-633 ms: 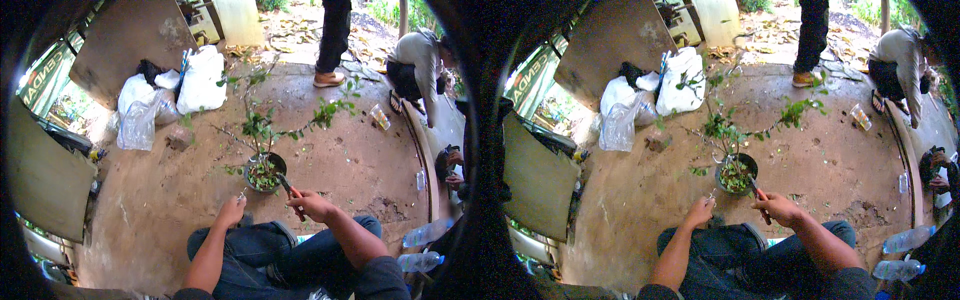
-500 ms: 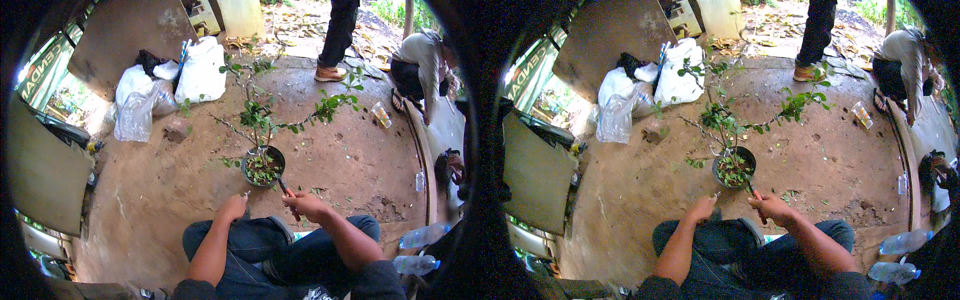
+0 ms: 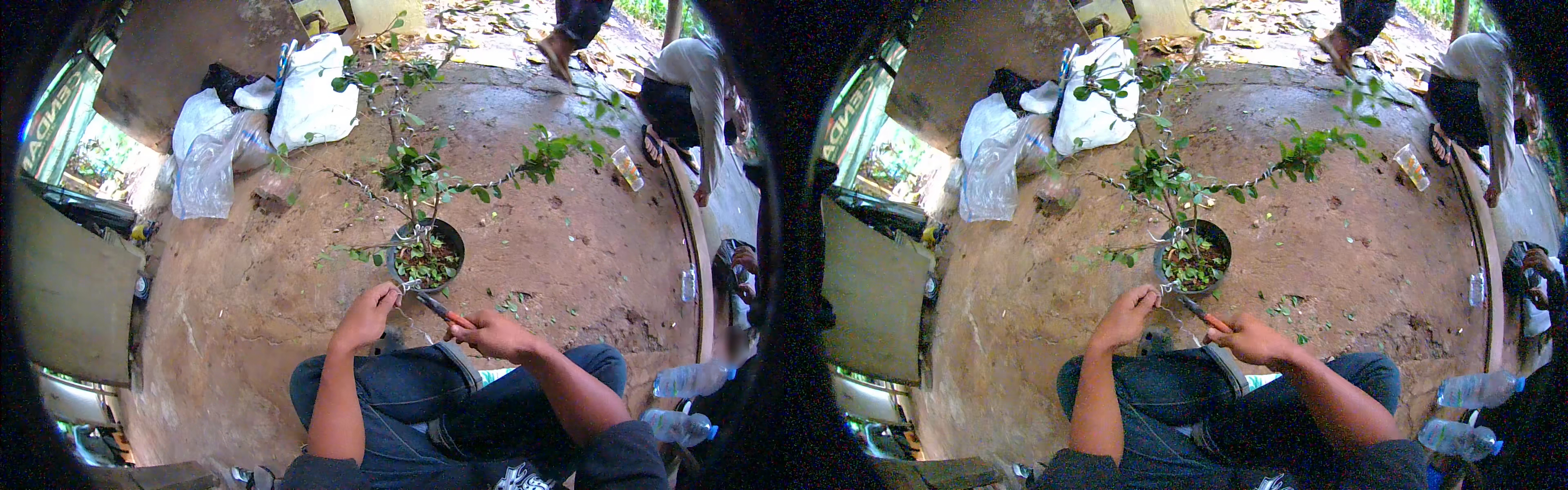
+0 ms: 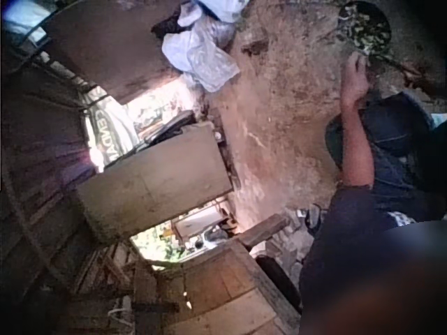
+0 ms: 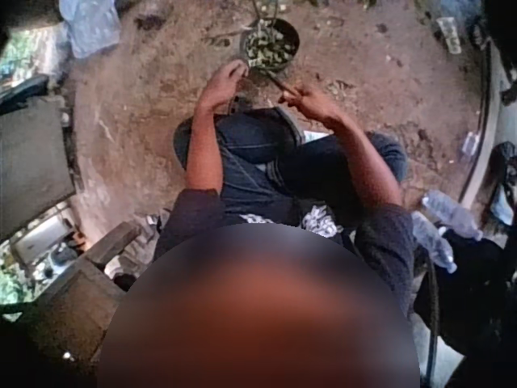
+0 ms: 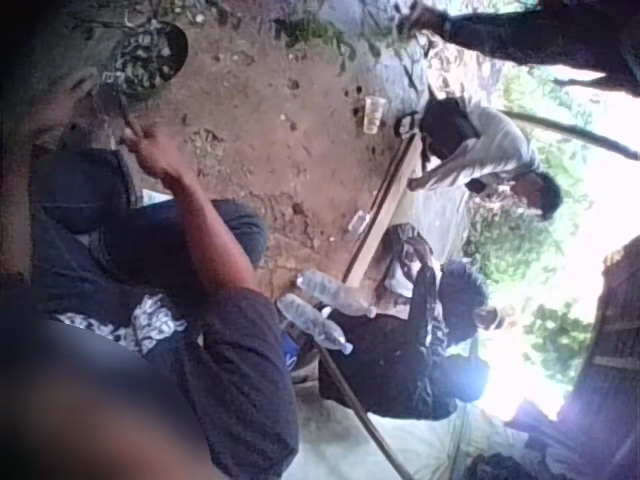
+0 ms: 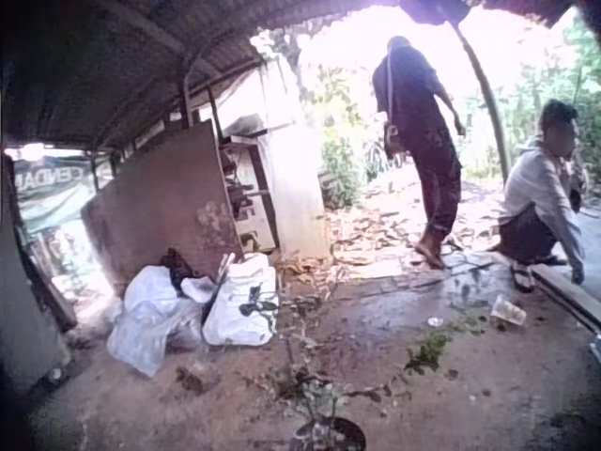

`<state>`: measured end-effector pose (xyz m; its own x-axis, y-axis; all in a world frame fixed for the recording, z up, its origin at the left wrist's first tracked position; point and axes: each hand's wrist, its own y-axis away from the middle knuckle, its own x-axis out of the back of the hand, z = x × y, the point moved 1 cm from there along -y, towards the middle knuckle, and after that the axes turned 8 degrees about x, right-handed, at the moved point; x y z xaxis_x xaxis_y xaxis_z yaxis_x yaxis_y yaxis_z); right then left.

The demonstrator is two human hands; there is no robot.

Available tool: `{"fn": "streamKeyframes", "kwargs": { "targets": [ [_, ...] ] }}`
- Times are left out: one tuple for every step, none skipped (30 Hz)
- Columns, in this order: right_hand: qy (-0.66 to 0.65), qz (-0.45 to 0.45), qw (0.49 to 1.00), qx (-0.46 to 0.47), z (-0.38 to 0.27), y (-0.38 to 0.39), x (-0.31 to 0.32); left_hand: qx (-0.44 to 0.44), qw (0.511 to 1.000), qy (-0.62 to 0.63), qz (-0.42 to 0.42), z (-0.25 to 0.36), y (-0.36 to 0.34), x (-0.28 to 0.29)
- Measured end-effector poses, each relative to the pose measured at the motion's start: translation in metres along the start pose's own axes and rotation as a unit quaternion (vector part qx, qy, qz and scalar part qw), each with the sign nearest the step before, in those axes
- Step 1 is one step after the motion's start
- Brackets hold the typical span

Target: The person sits on the floor and uses pliers to wrap wire around the branches of a potted plant. They adjust the wire and branches by hand to shape the plant.

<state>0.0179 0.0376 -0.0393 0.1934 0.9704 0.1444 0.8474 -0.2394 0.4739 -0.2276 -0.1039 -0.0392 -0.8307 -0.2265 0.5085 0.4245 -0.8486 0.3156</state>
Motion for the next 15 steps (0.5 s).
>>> {"fn": "streamKeyframes", "kwargs": {
  "targets": [
    [-0.019, 0.005, 1.0, 0.019, -0.006, 0.001, -0.003, 0.018, 0.993, 0.115, -0.024, 0.002, 0.001, 0.0],
    [-0.038, 0.009, 0.998, 0.039, -0.009, 0.004, -0.008, 0.06, 0.972, 0.222, -0.047, 0.003, 0.002, -0.002],
    [-0.052, 0.011, 0.997, 0.051, -0.011, 0.004, -0.011, 0.101, 0.938, 0.325, -0.069, 0.004, 0.003, -0.003],
    [-0.038, 0.007, 0.996, 0.084, -0.012, 0.005, -0.012, 0.108, 0.91, 0.387, -0.099, 0.005, 0.004, -0.001],
    [0.018, 0.047, 0.989, 0.138, -0.012, 0.004, -0.014, 0.116, 0.878, 0.446, -0.13, 0.006, 0.006, 0.001],
    [0.076, 0.088, 0.973, 0.199, -0.012, 0.004, -0.018, 0.122, 0.841, 0.503, -0.159, 0.007, 0.008, 0.004],
    [0.145, 0.125, 0.951, 0.244, -0.012, 0.003, -0.021, 0.126, 0.827, 0.525, -0.16, 0.008, 0.009, 0.006],
    [0.135, 0.124, 0.951, 0.249, -0.01, 0.003, -0.021, 0.129, 0.812, 0.546, -0.16, 0.008, 0.01, 0.008],
    [0.12, 0.124, 0.951, 0.256, -0.008, 0.001, -0.022, 0.132, 0.797, 0.568, -0.159, 0.008, 0.011, 0.01],
    [0.111, 0.121, 0.952, 0.259, -0.007, -0.002, -0.023, 0.133, 0.789, 0.579, -0.159, 0.007, 0.011, 0.01],
    [0.105, 0.116, 0.953, 0.259, -0.006, -0.004, -0.024, 0.133, 0.78, 0.591, -0.159, 0.006, 0.01, 0.011],
    [0.104, 0.129, 0.947, 0.274, -0.005, -0.005, -0.025, 0.141, 0.77, 0.604, -0.151, 0.004, 0.01, 0.011],
    [0.106, 0.141, 0.942, 0.286, -0.005, -0.007, -0.027, 0.136, 0.76, 0.616, -0.158, 0.003, 0.01, 0.011],
    [0.109, 0.154, 0.935, 0.301, -0.005, -0.008, -0.028, 0.139, 0.748, 0.629, -0.158, 0.001, 0.01, 0.01],
    [0.144, 0.173, 0.927, 0.301, -0.005, -0.009, -0.03, 0.142, 0.732, 0.646, -0.16, -0.001, 0.01, 0.009]
  ]
}}
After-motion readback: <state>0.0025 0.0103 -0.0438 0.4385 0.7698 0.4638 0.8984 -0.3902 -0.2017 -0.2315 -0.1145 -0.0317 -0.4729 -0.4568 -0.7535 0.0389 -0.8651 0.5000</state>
